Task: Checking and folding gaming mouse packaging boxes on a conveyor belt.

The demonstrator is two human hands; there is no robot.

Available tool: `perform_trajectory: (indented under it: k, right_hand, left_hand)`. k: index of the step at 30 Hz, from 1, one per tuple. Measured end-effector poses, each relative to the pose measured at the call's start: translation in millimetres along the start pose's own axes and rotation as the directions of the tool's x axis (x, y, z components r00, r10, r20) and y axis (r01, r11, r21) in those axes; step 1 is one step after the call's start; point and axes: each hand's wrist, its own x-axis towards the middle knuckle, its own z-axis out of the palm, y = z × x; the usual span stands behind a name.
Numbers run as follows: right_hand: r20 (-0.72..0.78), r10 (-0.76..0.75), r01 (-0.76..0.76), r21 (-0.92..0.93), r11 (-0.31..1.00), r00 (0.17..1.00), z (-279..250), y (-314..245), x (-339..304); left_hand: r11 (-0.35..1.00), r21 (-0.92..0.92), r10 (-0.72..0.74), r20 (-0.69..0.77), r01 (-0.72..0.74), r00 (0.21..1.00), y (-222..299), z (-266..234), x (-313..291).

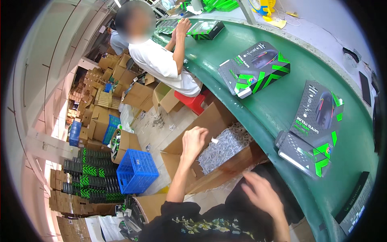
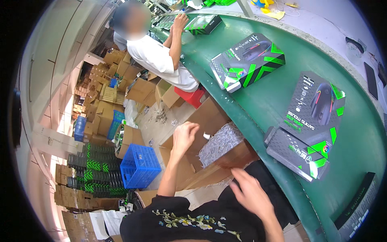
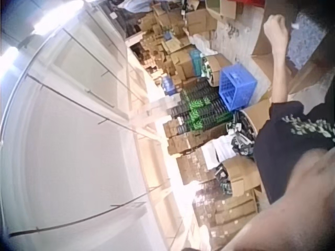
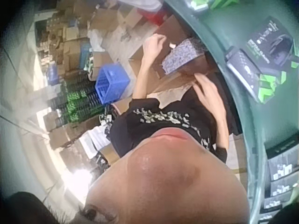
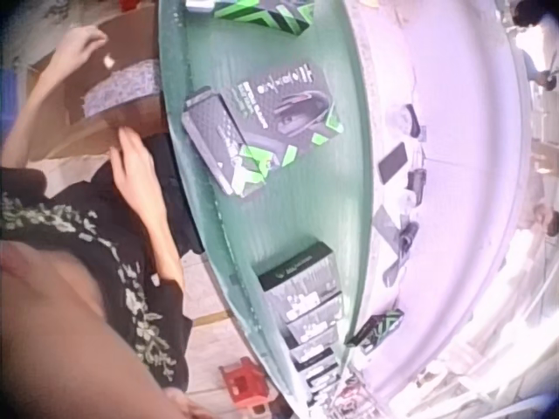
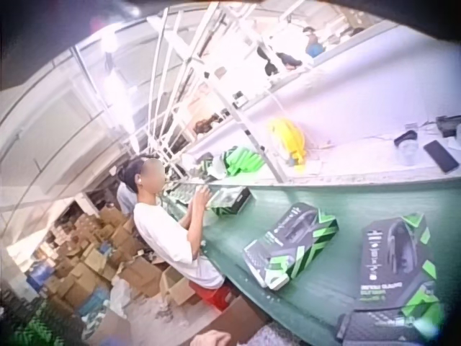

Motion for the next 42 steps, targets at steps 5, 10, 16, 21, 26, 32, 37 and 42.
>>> perform_trajectory:
  k: [5,10,16,21,26,32,37,42]
  right_hand:
    - [-0.248,0.252,-0.250,0.041,0.967,0.935,-99.2,-59.9,-102.2]
    - [-0.685,0.073,-0.581,-0.551,0.599,0.725,-116.5,-35.8,-108.7]
    - [-0.577,0.254,-0.600,-0.553,0.578,0.776,-100.2,-30.7,-92.6]
    - [-0.589,0.225,-0.612,-0.619,0.492,0.776,-114.6,-35.4,-87.7]
    - [-0.570,0.103,-0.500,-0.605,0.619,0.815,-131.5,-20.7,-85.5]
    - [-0.472,0.262,-0.255,0.078,0.964,0.842,-186.8,-27.0,-85.8]
    - [-0.778,-0.060,0.078,-0.014,0.997,0.625,-230.2,-6.1,-80.6]
    - [-0.891,0.126,0.283,0.269,0.921,0.436,-208.6,-36.9,-31.1]
  left_hand:
    - [0.972,-0.233,-0.061,-0.161,0.022,0.985,21.4,9.4,2.0]
    - [0.820,-0.212,0.507,-0.160,-0.532,0.847,125.5,-9.7,29.3]
    - [0.395,0.006,0.904,-0.180,-0.919,0.388,175.4,14.1,60.8]
    - [0.250,0.002,0.928,-0.286,-0.968,0.239,182.0,29.7,74.2]
    - [0.194,-0.132,0.926,-0.301,-0.972,0.226,188.5,30.5,78.2]
    - [0.076,-0.833,0.755,-0.310,-0.547,0.577,198.3,30.1,94.0]
    - [-0.345,-0.938,0.652,-0.249,-0.012,0.716,238.9,-6.8,107.9]
    - [-0.466,-0.866,0.476,-0.072,0.182,0.877,257.7,-21.0,113.4]
